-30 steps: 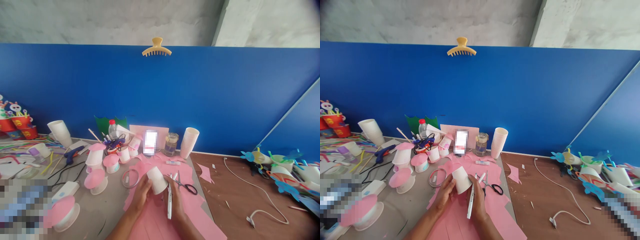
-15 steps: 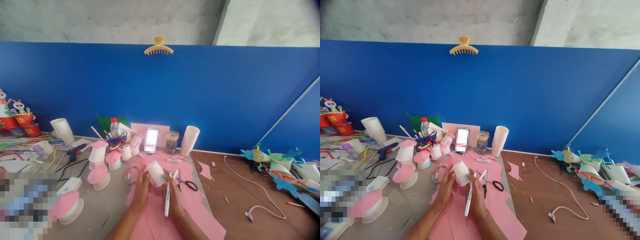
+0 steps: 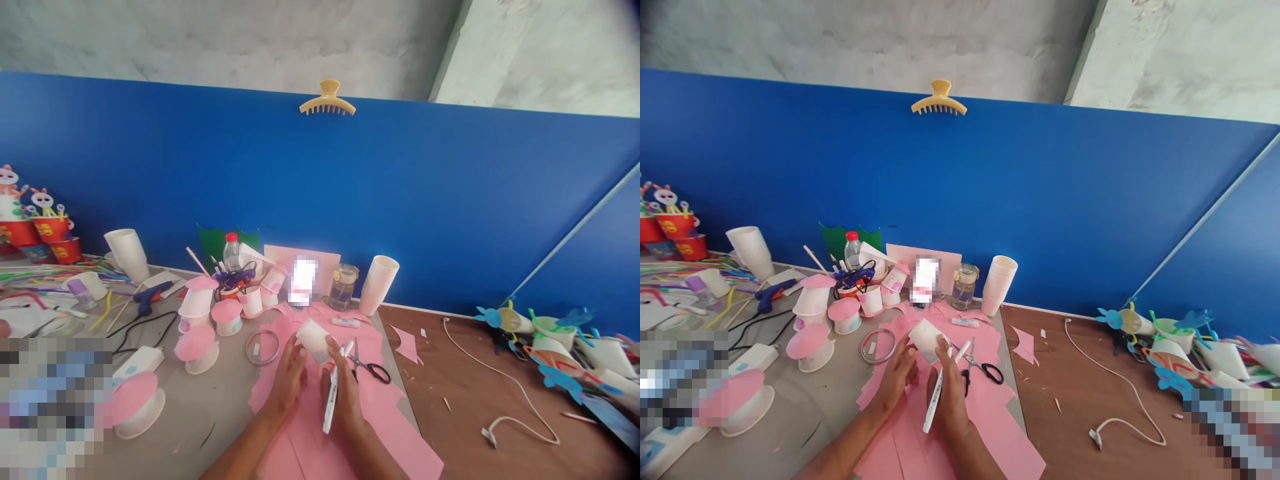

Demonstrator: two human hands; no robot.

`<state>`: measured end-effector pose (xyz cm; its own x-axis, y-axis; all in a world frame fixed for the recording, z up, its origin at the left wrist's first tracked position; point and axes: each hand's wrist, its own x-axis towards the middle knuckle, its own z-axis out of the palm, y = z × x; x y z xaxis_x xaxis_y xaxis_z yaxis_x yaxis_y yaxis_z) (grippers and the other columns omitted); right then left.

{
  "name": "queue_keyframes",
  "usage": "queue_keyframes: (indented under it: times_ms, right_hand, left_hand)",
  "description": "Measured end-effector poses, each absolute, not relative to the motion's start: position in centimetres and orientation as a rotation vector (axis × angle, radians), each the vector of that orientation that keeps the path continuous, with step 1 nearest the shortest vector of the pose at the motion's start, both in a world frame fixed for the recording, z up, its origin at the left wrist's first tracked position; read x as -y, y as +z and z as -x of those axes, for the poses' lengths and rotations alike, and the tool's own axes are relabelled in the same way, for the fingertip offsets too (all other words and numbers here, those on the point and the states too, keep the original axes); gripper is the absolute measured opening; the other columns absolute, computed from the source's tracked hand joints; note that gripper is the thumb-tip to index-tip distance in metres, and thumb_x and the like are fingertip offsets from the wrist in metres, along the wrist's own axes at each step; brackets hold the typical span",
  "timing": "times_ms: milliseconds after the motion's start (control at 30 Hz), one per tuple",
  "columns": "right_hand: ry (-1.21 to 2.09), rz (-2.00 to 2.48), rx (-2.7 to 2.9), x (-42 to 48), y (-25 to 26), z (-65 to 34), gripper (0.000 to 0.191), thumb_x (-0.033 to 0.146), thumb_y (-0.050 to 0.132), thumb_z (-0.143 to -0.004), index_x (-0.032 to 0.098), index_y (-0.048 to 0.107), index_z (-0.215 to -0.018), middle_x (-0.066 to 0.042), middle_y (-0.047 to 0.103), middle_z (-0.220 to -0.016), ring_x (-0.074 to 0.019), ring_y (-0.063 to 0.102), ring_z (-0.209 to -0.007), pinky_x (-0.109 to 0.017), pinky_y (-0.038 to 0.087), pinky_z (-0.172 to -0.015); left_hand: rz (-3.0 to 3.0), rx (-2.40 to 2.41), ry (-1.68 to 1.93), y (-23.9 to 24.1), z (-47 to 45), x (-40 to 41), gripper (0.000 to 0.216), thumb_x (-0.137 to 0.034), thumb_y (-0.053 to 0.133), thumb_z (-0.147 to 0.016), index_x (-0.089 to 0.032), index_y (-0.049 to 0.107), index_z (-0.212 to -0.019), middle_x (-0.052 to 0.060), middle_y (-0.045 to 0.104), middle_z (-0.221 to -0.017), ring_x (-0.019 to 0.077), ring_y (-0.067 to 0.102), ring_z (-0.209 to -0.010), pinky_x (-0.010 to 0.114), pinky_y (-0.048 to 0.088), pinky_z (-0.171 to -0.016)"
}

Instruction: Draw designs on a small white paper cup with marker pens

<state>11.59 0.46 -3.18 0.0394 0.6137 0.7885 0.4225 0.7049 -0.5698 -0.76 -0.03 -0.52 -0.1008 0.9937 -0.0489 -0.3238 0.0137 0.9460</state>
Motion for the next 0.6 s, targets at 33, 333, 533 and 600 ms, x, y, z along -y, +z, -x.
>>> queue_keyframes:
  times_ms: [33, 333, 533, 600]
  right_hand:
    - [0.234, 0.867, 1.574, -0.3, -3.0, -11.7, 0.044, 0.016, 0.054, -0.087, 0.026, 0.054, -0.13, -0.007, 0.066, -0.12, -0.0282, 0.06, -0.116, -0.05, 0.05, -0.096]
    - [0.532, 0.767, 1.606, 0.7, -2.8, -11.8, 0.045, 0.015, 0.052, -0.089, 0.025, 0.049, -0.133, -0.011, 0.058, -0.131, -0.0272, 0.059, -0.118, -0.045, 0.053, -0.094]
    - [0.918, 0.682, 1.374, 0.2, -4.0, -11.5, 0.035, 0.024, 0.05, -0.093, 0.028, 0.047, -0.128, -0.012, 0.052, -0.137, -0.027, 0.059, -0.116, -0.045, 0.052, -0.093]
    - [1.032, 0.667, 1.325, 0.1, -4.0, -11.6, 0.033, 0.026, 0.052, -0.093, 0.029, 0.049, -0.125, -0.011, 0.051, -0.138, -0.0264, 0.062, -0.112, -0.044, 0.054, -0.09]
  left_hand:
    - [-0.906, -1.02, 1.395, -0.4, 0.7, 0.1, 0.067, -0.053, 0.06, -0.081, -0.024, 0.036, -0.136, 0.0, 0.06, -0.083, 0.0074, 0.044, -0.053, 0.022, 0.036, -0.051]
    - [-0.917, -0.943, 1.411, -0.8, 0.4, -0.2, 0.05, -0.027, 0.067, -0.078, -0.024, 0.044, -0.121, 0.007, 0.063, -0.111, 0.0198, 0.059, -0.096, 0.03, 0.048, -0.077]
    - [-0.929, -0.839, 1.375, -0.8, 0.2, -0.1, 0.052, -0.023, 0.072, -0.073, -0.027, 0.047, -0.119, 0.006, 0.059, -0.116, 0.0264, 0.058, -0.109, 0.04, 0.047, -0.092]
    - [-0.923, -0.872, 1.37, -0.6, 0.2, -0.1, 0.056, -0.024, 0.074, -0.071, -0.028, 0.047, -0.119, 0.007, 0.059, -0.117, 0.0275, 0.057, -0.112, 0.04, 0.046, -0.093]
